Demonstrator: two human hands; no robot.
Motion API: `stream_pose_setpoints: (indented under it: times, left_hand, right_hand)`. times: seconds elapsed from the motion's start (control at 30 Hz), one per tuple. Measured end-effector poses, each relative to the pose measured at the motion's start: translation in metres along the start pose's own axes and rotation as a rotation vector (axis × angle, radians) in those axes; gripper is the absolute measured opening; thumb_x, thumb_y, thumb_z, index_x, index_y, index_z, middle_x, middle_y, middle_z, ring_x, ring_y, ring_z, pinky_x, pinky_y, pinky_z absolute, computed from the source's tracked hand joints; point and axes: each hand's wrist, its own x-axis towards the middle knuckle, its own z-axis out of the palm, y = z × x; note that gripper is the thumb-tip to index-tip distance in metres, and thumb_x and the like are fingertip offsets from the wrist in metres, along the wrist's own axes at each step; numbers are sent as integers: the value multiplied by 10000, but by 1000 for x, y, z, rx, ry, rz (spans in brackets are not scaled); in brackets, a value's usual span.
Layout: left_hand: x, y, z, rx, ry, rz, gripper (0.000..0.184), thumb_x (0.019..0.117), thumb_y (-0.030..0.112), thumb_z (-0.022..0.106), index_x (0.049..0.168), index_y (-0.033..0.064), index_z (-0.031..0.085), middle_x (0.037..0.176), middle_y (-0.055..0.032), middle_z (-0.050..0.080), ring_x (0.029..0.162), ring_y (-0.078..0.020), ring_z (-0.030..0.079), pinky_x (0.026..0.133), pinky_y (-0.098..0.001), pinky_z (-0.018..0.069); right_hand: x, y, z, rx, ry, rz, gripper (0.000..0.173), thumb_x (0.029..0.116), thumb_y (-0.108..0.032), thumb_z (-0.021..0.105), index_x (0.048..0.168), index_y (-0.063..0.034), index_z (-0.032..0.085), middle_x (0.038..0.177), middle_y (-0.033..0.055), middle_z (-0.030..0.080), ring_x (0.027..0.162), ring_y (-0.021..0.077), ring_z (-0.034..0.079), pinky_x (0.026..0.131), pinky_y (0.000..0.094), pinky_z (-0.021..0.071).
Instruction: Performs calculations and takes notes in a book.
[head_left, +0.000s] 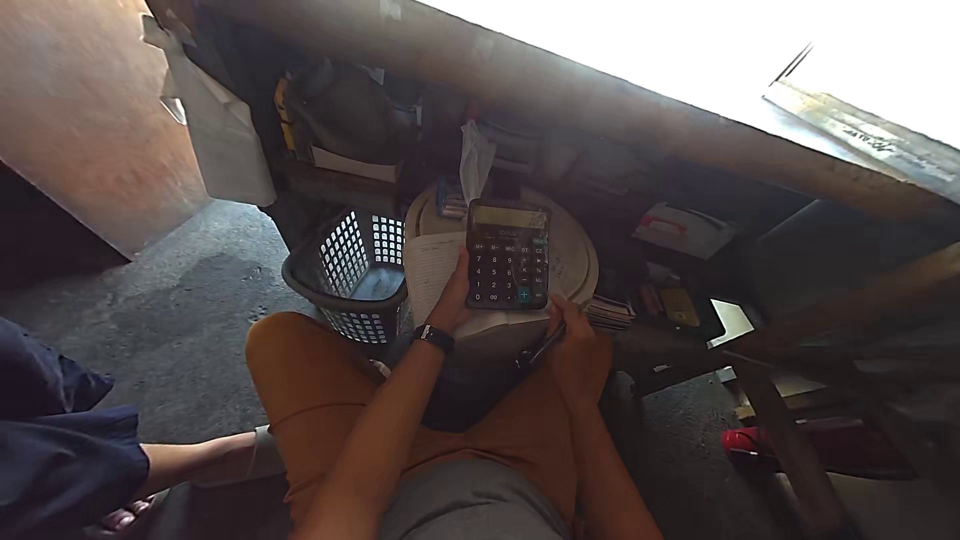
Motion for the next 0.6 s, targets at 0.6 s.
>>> stream_pose_setpoints:
  times: [0.6]
  left_hand:
    - [16,4,7,-101,70,-1,666,1056,622,164,1359,182,561,1132,-56,720,1017,-171,707,847,-358,600]
  right_hand:
    - [30,-32,14,-177,-396,186,408,1027,-30,472,1384,-90,660,999,252,738,864,441,720,762,553,550]
